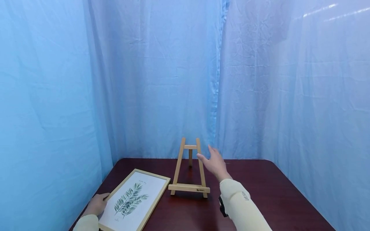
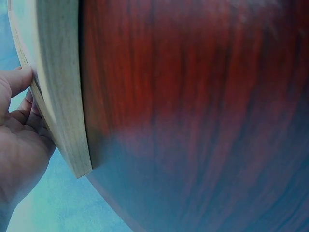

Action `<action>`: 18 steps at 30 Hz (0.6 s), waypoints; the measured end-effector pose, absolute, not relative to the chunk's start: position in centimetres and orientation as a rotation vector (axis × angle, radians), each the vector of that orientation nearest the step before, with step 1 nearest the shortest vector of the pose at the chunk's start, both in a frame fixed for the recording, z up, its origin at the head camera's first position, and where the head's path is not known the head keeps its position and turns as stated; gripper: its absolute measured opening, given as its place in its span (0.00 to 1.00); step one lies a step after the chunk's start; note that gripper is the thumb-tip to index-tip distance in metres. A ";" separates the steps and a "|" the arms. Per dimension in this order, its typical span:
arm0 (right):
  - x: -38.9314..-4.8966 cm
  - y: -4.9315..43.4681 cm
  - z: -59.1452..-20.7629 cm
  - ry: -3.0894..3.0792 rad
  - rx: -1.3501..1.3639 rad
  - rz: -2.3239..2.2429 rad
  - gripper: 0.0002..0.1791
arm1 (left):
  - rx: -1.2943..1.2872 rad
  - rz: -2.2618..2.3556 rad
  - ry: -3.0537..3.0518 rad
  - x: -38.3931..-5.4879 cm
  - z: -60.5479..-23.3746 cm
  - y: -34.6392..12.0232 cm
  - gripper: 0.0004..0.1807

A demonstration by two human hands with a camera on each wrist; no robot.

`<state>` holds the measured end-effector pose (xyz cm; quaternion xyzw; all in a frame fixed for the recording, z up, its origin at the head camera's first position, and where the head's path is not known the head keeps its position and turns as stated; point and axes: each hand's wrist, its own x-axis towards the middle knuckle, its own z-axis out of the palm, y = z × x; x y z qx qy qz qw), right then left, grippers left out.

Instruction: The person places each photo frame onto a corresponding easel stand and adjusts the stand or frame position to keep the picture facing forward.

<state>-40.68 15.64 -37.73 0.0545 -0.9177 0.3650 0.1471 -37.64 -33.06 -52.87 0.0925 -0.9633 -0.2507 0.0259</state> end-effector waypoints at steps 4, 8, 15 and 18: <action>-40.5 14.1 -37.7 -2.607 0.158 1.113 0.47 | 0.296 -0.777 -2.978 -37.5 -52.7 -33.0 0.20; -40.2 12.5 -37.7 -2.569 0.172 1.152 0.48 | 0.294 -0.793 -2.978 -37.5 -52.8 -33.0 0.21; -39.6 10.1 -38.8 -2.567 0.153 1.206 0.44 | 0.298 -0.815 -2.971 -37.5 -52.7 -33.0 0.20; -39.3 9.1 -39.3 -2.563 0.160 1.228 0.42 | 0.308 -0.833 -2.970 -37.6 -52.7 -32.9 0.20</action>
